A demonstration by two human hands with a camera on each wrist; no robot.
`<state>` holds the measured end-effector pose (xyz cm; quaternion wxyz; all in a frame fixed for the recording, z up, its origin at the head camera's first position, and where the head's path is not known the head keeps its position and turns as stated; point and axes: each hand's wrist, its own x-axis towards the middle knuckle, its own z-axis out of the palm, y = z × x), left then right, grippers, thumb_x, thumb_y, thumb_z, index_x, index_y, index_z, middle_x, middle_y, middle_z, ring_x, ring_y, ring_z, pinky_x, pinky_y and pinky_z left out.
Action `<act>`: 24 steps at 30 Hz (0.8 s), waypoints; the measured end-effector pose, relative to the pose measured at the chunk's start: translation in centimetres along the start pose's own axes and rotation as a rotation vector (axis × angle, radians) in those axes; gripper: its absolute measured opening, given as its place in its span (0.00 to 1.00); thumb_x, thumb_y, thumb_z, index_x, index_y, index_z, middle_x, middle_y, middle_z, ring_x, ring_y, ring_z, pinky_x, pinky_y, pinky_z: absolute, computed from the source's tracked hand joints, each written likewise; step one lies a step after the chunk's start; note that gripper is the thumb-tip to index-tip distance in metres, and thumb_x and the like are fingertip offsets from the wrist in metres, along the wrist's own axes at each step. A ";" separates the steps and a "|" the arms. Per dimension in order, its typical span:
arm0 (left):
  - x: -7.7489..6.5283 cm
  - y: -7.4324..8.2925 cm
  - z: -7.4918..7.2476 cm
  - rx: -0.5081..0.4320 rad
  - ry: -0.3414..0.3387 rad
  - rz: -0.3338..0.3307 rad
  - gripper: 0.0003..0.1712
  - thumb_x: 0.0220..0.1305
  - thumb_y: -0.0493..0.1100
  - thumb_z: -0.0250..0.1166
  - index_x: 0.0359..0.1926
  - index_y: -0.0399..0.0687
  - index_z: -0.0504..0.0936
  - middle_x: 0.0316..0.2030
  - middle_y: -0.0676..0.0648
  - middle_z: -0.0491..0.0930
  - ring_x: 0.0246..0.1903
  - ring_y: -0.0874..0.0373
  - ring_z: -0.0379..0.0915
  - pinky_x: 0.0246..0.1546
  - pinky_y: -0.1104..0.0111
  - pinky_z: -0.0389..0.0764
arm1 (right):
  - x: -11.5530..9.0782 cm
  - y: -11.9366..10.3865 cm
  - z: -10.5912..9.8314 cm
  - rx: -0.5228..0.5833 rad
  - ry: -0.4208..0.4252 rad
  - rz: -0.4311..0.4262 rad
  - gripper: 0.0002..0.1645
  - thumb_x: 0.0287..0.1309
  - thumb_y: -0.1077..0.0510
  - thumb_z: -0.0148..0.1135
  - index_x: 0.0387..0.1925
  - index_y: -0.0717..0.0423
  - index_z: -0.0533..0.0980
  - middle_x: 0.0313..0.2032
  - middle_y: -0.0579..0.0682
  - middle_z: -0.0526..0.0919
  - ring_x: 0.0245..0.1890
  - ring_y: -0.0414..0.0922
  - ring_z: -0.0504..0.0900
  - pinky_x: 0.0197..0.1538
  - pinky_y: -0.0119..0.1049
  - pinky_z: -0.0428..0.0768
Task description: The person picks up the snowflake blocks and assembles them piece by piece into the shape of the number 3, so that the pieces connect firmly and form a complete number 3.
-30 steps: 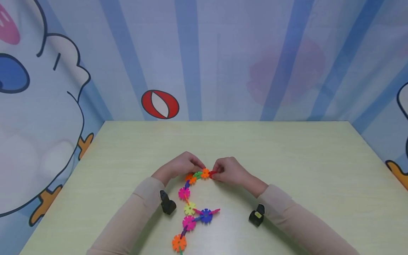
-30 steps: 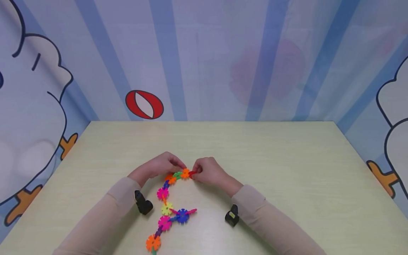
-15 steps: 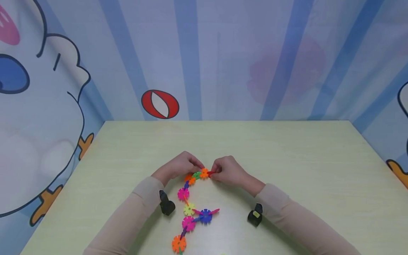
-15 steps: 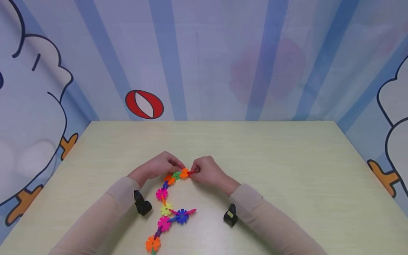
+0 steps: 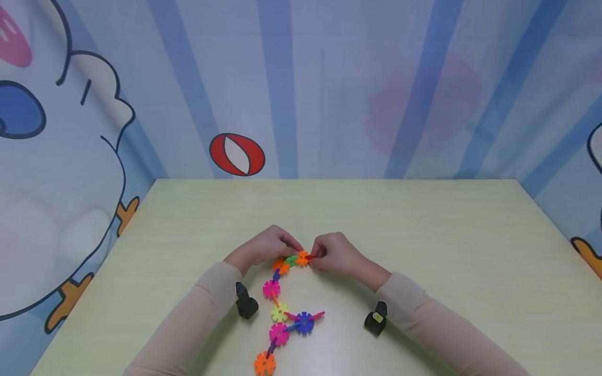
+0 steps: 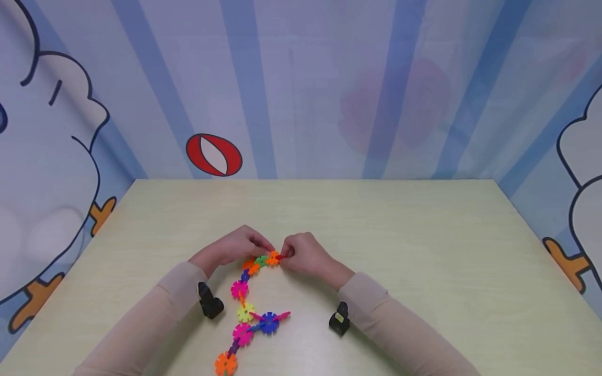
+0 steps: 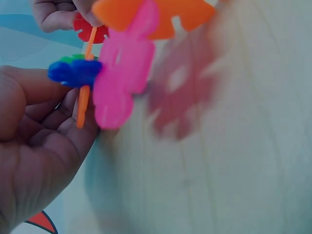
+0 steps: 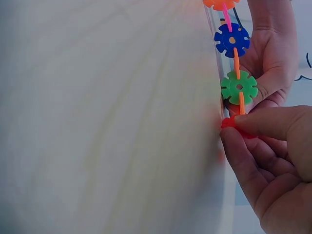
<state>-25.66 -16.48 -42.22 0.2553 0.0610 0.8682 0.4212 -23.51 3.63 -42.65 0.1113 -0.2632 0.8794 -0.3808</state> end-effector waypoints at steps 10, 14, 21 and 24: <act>-1.2 -0.3 -0.4 0.042 -0.013 0.005 0.14 0.64 0.41 0.63 0.51 0.48 0.84 0.43 0.50 0.82 0.42 0.58 0.77 0.48 0.63 0.79 | -0.2 0.1 -0.3 -0.008 -0.072 -0.025 0.04 0.52 0.64 0.68 0.28 0.57 0.79 0.23 0.44 0.79 0.24 0.39 0.73 0.31 0.29 0.76; -2.6 -0.8 -1.0 0.049 0.044 -0.020 0.18 0.64 0.45 0.64 0.55 0.50 0.82 0.44 0.51 0.81 0.42 0.58 0.77 0.50 0.60 0.79 | -0.2 0.0 -0.6 -0.012 -0.117 0.003 0.07 0.51 0.61 0.71 0.31 0.57 0.80 0.24 0.44 0.79 0.25 0.40 0.73 0.31 0.30 0.76; -7.0 -2.5 -1.2 -0.064 0.243 -0.067 0.24 0.65 0.47 0.63 0.60 0.44 0.76 0.46 0.46 0.81 0.40 0.56 0.77 0.45 0.62 0.81 | 0.2 0.0 -1.8 -0.035 -0.154 0.008 0.18 0.50 0.53 0.73 0.42 0.56 0.79 0.35 0.46 0.81 0.38 0.43 0.77 0.43 0.34 0.79; -9.4 -3.2 -0.5 -0.123 0.330 -0.097 0.28 0.63 0.49 0.65 0.61 0.42 0.74 0.45 0.46 0.81 0.38 0.57 0.78 0.42 0.63 0.81 | 0.8 -0.3 -2.4 -0.020 -0.183 -0.032 0.21 0.53 0.52 0.71 0.46 0.57 0.79 0.42 0.47 0.82 0.44 0.45 0.78 0.48 0.37 0.78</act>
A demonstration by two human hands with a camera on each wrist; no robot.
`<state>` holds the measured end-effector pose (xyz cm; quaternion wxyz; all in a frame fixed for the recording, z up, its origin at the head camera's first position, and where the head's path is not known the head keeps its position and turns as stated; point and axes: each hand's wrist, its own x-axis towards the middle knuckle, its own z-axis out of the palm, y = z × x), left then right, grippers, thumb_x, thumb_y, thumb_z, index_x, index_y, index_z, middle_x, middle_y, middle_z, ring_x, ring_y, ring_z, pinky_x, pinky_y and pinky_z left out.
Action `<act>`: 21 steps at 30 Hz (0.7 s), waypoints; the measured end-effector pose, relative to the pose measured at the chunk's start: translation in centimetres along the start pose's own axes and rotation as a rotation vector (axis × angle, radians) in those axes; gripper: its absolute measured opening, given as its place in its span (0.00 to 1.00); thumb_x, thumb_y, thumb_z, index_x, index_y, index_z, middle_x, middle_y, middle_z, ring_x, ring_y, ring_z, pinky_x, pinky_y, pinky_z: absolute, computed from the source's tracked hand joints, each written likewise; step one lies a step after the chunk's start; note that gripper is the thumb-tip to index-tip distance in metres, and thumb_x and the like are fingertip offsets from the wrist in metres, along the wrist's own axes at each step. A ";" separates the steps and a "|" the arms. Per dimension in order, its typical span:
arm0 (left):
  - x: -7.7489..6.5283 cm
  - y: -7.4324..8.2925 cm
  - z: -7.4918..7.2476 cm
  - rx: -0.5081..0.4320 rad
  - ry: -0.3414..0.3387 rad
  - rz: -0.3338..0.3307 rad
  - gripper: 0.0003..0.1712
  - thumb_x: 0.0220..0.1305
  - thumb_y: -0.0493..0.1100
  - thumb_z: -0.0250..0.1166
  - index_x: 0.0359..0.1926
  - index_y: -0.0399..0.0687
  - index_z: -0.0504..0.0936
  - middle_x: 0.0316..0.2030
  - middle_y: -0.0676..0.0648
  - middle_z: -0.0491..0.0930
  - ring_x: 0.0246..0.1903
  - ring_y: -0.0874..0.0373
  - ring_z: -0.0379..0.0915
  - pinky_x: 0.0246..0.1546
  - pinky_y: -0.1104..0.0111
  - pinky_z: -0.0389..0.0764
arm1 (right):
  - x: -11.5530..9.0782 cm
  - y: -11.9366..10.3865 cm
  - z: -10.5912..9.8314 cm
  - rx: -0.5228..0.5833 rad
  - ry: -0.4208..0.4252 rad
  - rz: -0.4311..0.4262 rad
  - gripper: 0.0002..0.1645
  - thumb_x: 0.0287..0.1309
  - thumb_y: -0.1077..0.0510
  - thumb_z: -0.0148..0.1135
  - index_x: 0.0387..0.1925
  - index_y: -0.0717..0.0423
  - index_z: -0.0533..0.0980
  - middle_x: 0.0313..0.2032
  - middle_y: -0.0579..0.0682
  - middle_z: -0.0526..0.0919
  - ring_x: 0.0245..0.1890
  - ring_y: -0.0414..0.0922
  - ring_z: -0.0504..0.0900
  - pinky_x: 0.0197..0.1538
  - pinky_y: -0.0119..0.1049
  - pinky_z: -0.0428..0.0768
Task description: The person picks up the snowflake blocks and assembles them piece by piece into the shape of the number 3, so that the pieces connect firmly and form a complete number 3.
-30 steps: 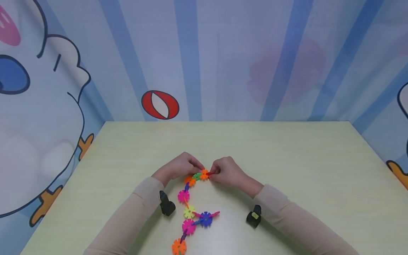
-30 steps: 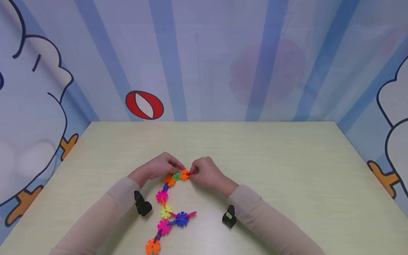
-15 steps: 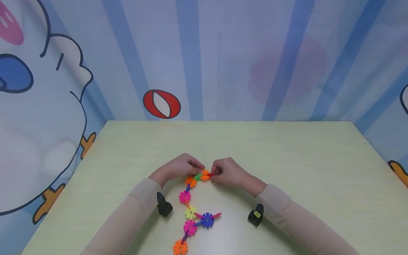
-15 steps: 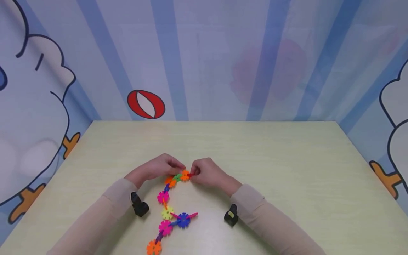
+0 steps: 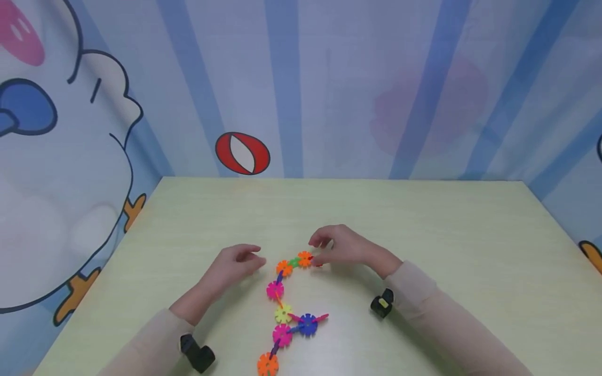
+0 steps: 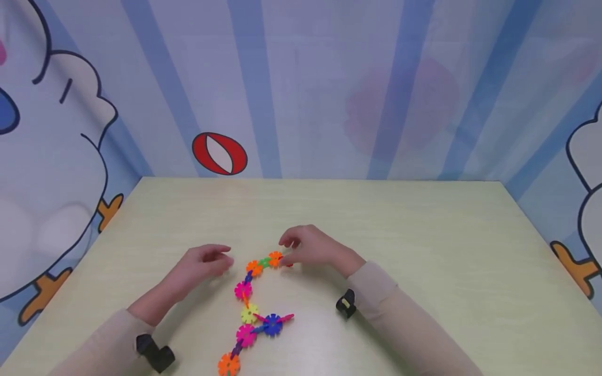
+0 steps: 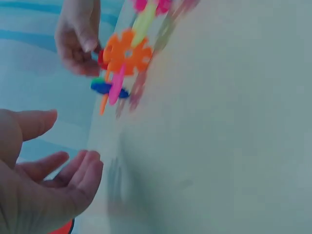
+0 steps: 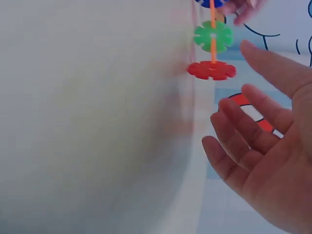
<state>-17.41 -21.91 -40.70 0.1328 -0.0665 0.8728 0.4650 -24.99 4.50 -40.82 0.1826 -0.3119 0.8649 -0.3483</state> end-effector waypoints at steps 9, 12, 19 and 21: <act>-7.6 -1.6 1.3 0.016 -0.028 -0.194 0.38 0.53 0.55 0.72 0.60 0.40 0.74 0.35 0.50 0.81 0.29 0.58 0.76 0.31 0.66 0.79 | 2.8 -1.5 -0.6 -0.012 -0.139 -0.079 0.20 0.57 0.55 0.67 0.52 0.54 0.79 0.49 0.47 0.82 0.52 0.45 0.76 0.57 0.42 0.75; -9.4 -2.1 2.3 0.043 -0.102 -0.261 0.40 0.52 0.57 0.72 0.59 0.38 0.73 0.31 0.50 0.79 0.28 0.58 0.74 0.30 0.67 0.78 | 3.5 -2.2 -0.4 -0.017 -0.199 -0.066 0.20 0.57 0.55 0.67 0.53 0.52 0.79 0.50 0.45 0.81 0.53 0.44 0.75 0.57 0.40 0.75; -11.7 -3.7 4.3 0.095 -0.202 -0.319 0.40 0.52 0.59 0.72 0.56 0.36 0.74 0.27 0.50 0.78 0.26 0.59 0.73 0.29 0.67 0.76 | 4.9 -3.0 0.6 -0.028 -0.333 -0.044 0.22 0.55 0.54 0.69 0.53 0.48 0.80 0.50 0.41 0.81 0.54 0.44 0.74 0.54 0.37 0.76; -11.7 -4.1 4.8 0.117 -0.224 -0.332 0.38 0.52 0.59 0.72 0.56 0.37 0.75 0.26 0.50 0.77 0.26 0.59 0.72 0.30 0.67 0.76 | 5.1 -3.0 0.9 -0.028 -0.362 -0.037 0.22 0.54 0.55 0.69 0.52 0.47 0.80 0.50 0.40 0.82 0.54 0.43 0.75 0.57 0.39 0.74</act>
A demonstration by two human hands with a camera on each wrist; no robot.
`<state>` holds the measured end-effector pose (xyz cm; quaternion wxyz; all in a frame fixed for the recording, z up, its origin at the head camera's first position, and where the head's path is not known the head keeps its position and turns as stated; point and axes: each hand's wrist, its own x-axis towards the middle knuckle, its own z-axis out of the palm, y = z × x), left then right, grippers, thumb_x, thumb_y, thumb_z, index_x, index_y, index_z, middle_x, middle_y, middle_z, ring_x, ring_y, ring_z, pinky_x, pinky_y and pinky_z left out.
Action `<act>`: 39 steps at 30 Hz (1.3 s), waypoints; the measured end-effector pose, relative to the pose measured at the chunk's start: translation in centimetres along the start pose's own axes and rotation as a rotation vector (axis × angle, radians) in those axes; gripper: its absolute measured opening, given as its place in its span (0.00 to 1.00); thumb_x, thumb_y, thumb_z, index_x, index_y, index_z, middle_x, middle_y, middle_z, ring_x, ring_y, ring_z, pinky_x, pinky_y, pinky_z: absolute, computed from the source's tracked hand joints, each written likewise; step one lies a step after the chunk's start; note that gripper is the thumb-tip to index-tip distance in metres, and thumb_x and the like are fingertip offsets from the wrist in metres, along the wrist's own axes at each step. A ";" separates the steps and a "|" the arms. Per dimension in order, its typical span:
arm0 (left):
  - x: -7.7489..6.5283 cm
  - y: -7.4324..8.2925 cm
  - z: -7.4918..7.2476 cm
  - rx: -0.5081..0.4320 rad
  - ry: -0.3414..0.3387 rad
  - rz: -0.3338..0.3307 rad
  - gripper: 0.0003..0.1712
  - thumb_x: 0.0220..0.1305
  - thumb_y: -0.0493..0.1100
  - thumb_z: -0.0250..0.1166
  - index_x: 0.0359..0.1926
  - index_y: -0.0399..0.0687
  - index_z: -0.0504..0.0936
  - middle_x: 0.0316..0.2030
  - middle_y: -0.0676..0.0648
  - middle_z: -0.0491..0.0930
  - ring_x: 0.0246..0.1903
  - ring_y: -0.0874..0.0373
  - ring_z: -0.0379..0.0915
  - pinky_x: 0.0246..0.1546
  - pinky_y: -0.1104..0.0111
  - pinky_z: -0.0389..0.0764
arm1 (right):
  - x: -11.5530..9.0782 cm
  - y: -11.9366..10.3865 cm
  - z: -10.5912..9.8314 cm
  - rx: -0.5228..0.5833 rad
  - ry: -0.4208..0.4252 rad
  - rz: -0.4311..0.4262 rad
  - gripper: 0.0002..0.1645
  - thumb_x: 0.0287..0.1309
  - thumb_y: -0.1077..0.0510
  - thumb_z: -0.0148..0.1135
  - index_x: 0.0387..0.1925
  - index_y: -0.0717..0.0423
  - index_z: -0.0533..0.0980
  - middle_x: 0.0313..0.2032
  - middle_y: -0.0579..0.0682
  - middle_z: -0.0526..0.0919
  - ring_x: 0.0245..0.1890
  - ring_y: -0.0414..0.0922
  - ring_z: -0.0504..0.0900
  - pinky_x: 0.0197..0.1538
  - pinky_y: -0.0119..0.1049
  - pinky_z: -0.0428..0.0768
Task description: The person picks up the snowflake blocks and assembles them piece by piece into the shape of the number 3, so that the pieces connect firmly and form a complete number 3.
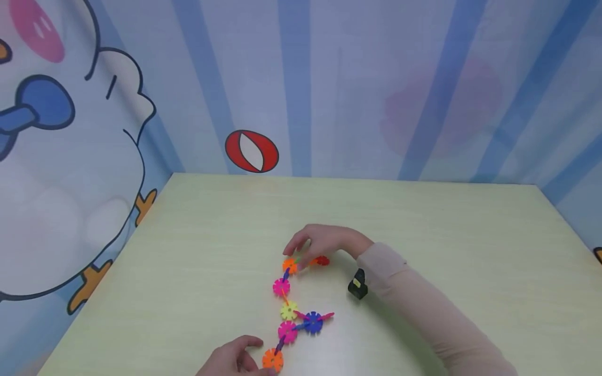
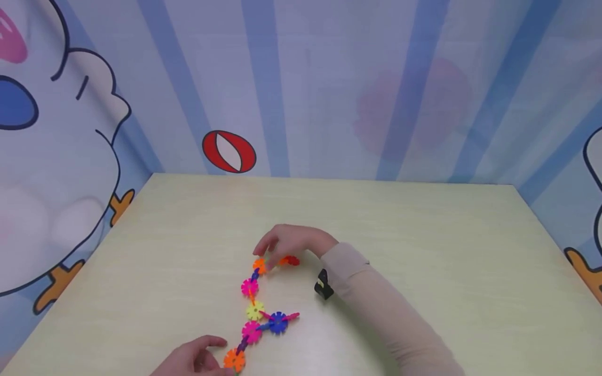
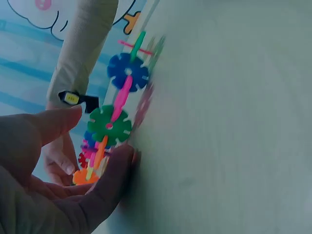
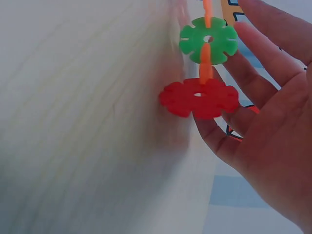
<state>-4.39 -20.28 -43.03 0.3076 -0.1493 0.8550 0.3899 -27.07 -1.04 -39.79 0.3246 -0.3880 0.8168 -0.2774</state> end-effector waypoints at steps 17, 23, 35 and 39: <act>0.6 1.7 -0.2 -0.149 -0.038 0.050 0.32 0.52 0.50 0.74 0.52 0.36 0.77 0.24 0.49 0.76 0.22 0.59 0.72 0.26 0.69 0.73 | -1.4 2.3 0.0 0.028 0.090 0.053 0.19 0.55 0.58 0.68 0.51 0.51 0.81 0.47 0.43 0.83 0.46 0.39 0.79 0.52 0.33 0.77; 1.9 3.1 -1.8 -0.140 0.013 0.165 0.32 0.53 0.46 0.73 0.55 0.33 0.76 0.26 0.48 0.78 0.24 0.60 0.73 0.30 0.69 0.75 | -3.1 4.3 -0.9 0.056 0.180 0.104 0.21 0.56 0.53 0.68 0.52 0.52 0.79 0.44 0.44 0.81 0.43 0.41 0.77 0.48 0.35 0.77; 6.6 6.2 -4.9 -0.137 0.110 0.262 0.25 0.53 0.42 0.71 0.53 0.38 0.79 0.33 0.47 0.80 0.30 0.57 0.73 0.33 0.67 0.77 | -8.1 8.3 -1.9 0.153 0.323 0.201 0.22 0.63 0.49 0.60 0.55 0.55 0.77 0.50 0.52 0.80 0.46 0.47 0.76 0.50 0.42 0.76; 8.6 7.7 -6.0 -0.113 0.119 0.303 0.23 0.57 0.42 0.69 0.53 0.40 0.79 0.37 0.47 0.81 0.35 0.57 0.74 0.39 0.65 0.78 | -9.9 9.3 -1.6 0.191 0.348 0.266 0.23 0.63 0.48 0.60 0.55 0.56 0.77 0.41 0.51 0.80 0.38 0.46 0.74 0.43 0.38 0.75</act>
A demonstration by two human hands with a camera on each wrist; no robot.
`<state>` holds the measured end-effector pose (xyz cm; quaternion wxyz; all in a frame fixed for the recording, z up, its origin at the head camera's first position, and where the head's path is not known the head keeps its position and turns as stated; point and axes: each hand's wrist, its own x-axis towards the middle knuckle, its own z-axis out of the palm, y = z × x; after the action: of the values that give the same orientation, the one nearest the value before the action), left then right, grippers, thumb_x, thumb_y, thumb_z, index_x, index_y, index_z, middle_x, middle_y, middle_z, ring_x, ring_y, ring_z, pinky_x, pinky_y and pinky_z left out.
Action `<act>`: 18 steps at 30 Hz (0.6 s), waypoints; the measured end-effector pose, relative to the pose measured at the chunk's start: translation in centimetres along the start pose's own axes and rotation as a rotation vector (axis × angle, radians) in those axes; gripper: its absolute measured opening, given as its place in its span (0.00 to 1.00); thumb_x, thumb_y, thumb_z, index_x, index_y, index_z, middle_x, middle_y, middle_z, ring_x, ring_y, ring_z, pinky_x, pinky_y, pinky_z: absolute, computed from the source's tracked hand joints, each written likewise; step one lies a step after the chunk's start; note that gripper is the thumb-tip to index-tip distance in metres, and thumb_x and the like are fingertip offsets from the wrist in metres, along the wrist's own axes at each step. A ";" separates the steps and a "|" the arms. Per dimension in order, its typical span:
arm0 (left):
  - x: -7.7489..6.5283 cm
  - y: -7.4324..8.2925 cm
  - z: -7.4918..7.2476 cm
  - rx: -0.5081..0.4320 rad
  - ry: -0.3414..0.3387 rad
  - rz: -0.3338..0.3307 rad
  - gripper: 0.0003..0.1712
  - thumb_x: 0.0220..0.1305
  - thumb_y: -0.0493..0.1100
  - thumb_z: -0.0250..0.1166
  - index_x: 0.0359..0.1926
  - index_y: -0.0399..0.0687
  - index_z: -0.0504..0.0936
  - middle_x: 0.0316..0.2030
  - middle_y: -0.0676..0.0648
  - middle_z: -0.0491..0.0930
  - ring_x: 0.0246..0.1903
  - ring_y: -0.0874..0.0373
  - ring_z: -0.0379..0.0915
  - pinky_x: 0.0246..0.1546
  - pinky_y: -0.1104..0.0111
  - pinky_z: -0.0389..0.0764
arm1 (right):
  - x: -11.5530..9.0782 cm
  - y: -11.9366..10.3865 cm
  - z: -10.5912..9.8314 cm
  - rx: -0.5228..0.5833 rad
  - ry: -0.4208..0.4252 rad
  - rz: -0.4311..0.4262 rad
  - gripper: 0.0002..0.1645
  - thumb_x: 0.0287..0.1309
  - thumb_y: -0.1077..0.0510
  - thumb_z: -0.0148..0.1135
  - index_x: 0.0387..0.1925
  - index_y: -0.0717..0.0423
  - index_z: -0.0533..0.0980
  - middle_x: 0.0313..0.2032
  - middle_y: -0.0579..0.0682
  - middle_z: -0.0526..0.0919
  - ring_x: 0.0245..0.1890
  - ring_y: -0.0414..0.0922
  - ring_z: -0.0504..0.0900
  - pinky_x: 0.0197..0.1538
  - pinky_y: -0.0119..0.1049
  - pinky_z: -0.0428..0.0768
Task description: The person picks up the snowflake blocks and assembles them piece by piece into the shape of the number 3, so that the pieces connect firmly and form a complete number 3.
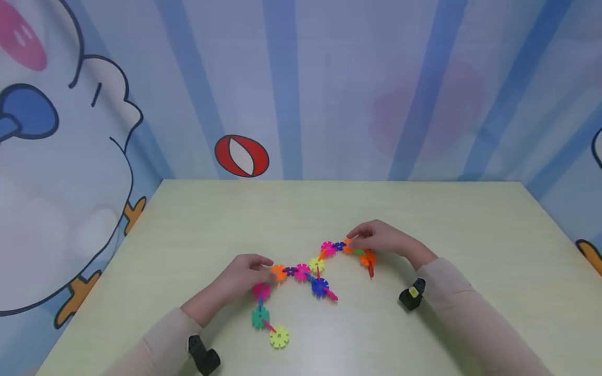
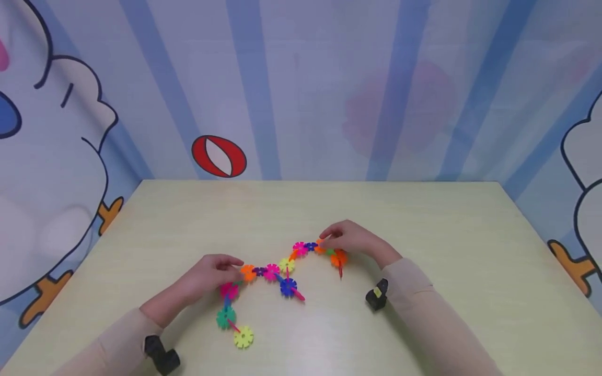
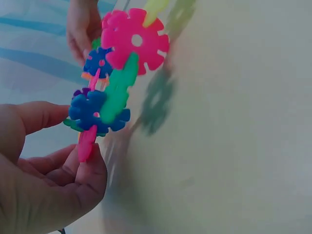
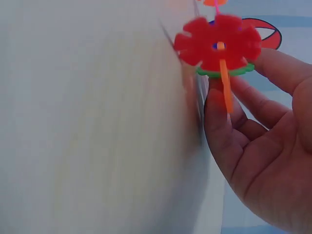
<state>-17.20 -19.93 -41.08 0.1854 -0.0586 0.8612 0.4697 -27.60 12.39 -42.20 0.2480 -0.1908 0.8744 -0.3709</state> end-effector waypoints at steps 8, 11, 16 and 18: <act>5.0 1.9 -0.6 0.028 -0.019 0.042 0.19 0.62 0.43 0.65 0.53 0.43 0.80 0.50 0.46 0.79 0.50 0.51 0.74 0.54 0.58 0.76 | -3.1 1.4 0.4 0.095 0.055 0.085 0.31 0.60 0.45 0.63 0.57 0.60 0.74 0.35 0.51 0.77 0.31 0.45 0.74 0.38 0.37 0.75; 6.8 2.8 -0.4 0.036 -0.034 0.044 0.20 0.62 0.44 0.65 0.54 0.45 0.80 0.51 0.46 0.78 0.51 0.51 0.73 0.54 0.58 0.76 | -4.2 1.4 0.9 0.132 0.079 0.120 0.33 0.59 0.45 0.64 0.58 0.62 0.72 0.33 0.52 0.78 0.28 0.45 0.75 0.36 0.37 0.75; 9.5 4.2 0.3 0.064 -0.081 0.077 0.20 0.62 0.46 0.66 0.55 0.49 0.80 0.49 0.47 0.78 0.48 0.52 0.73 0.52 0.60 0.77 | -6.0 1.3 1.7 0.182 0.101 0.172 0.34 0.60 0.46 0.63 0.59 0.65 0.68 0.32 0.51 0.79 0.28 0.44 0.77 0.37 0.36 0.78; 10.4 4.7 0.6 0.070 -0.107 0.098 0.20 0.62 0.46 0.65 0.55 0.49 0.80 0.49 0.48 0.78 0.48 0.52 0.73 0.52 0.60 0.76 | -6.6 1.2 2.1 0.201 0.108 0.191 0.34 0.61 0.46 0.63 0.59 0.65 0.68 0.31 0.51 0.79 0.26 0.44 0.78 0.36 0.36 0.79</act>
<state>-27.95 -16.08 -41.61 0.2096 0.0155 0.8679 0.4501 -21.24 15.47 -42.40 0.2526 -0.0606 0.8592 -0.4407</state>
